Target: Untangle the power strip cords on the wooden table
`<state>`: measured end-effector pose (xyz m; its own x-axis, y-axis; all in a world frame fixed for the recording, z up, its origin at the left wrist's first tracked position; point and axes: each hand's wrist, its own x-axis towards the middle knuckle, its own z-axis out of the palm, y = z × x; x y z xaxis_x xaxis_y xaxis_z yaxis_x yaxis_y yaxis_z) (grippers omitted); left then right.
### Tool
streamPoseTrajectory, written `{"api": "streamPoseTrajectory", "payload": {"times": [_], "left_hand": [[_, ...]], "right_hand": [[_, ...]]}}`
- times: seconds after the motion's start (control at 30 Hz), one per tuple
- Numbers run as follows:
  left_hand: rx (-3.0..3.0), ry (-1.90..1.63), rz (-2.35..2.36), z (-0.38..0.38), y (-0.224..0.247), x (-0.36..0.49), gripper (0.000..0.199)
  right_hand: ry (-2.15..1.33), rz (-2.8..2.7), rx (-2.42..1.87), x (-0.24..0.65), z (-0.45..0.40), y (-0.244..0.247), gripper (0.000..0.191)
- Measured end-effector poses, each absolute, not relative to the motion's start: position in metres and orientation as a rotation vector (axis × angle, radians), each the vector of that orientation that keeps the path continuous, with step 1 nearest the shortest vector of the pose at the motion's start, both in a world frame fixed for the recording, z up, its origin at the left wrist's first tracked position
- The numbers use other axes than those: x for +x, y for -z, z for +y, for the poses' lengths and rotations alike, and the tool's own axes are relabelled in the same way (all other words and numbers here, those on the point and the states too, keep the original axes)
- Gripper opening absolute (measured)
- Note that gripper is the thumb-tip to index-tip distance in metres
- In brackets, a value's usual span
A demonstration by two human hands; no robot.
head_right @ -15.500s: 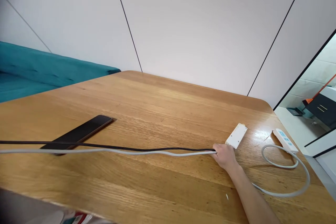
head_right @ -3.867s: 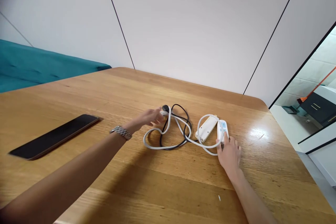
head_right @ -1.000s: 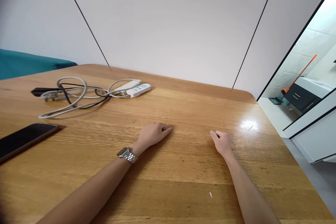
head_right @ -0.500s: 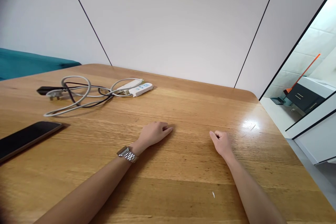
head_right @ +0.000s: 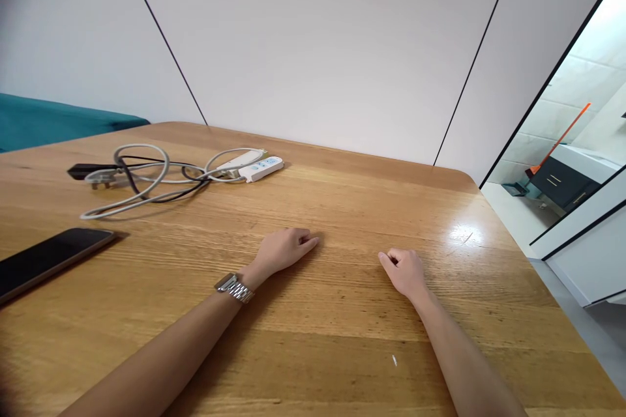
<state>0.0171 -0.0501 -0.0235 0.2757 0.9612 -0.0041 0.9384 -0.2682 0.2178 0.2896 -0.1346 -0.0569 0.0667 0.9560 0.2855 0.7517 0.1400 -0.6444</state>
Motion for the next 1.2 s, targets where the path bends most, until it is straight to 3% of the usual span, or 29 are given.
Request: {"api": "streamPoseTrajectory", "payload": {"times": [1.2], "left_hand": [[2.351, -0.236, 1.764, -0.0505, 0.0241, 0.016, 0.036]], "right_hand": [[-0.332, -1.777, -1.673, 0.2899, -0.1359, 0.0574, 0.047]]}}
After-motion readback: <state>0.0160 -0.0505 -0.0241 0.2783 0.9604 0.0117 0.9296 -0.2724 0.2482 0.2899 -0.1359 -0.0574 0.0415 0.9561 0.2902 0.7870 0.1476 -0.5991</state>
